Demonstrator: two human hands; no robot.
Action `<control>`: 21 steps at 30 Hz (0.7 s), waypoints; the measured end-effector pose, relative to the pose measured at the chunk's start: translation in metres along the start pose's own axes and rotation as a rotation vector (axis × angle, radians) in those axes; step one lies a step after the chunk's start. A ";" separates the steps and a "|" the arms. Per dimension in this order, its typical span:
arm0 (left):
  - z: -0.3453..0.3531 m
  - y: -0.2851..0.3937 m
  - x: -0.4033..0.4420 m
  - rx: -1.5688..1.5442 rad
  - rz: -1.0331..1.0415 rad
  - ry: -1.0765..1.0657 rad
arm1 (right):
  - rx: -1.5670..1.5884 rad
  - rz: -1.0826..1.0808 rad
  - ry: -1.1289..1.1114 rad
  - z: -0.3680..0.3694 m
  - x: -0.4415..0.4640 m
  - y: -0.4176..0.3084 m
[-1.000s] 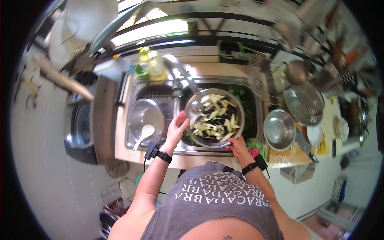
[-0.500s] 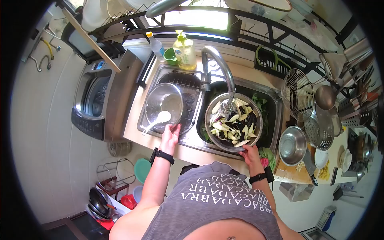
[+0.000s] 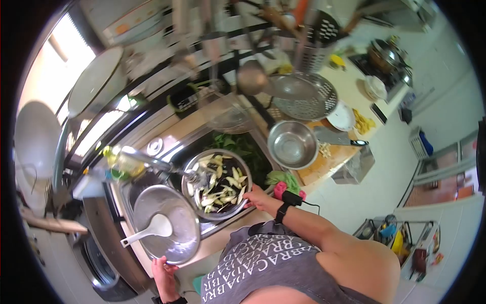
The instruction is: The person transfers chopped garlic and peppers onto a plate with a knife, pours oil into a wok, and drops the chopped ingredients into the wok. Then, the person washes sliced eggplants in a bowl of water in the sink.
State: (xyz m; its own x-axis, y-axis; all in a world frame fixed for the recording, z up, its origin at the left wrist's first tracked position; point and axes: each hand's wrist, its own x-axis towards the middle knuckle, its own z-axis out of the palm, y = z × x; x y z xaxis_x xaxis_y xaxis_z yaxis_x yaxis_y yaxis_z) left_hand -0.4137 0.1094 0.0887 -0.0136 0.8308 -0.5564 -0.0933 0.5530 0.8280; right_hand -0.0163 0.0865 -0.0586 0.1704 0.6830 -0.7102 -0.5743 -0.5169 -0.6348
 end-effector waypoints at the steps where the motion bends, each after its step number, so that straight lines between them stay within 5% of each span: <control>1: 0.025 0.005 -0.004 0.017 -0.026 0.019 | 0.008 -0.016 -0.006 -0.001 0.000 -0.001; 4: 0.103 0.022 -0.005 0.212 -0.047 -0.407 | -0.017 -0.042 -0.068 -0.009 0.002 0.005; 10: 0.283 0.008 -0.003 0.264 -0.182 -0.835 | -0.067 -0.059 -0.096 -0.021 0.011 0.010; 15: 0.377 -0.034 0.029 0.313 -0.138 -0.862 | -0.092 -0.060 -0.118 -0.021 0.016 0.012; 21: 0.407 -0.034 0.042 0.387 -0.155 -0.875 | -0.068 -0.121 -0.173 -0.025 0.031 0.017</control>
State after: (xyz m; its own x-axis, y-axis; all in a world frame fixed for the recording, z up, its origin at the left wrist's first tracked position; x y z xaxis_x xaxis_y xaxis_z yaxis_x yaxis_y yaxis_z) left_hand -0.0057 0.1512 0.0660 0.7317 0.4135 -0.5419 0.3047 0.5127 0.8027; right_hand -0.0005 0.0859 -0.0995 0.0913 0.8173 -0.5689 -0.5018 -0.4557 -0.7352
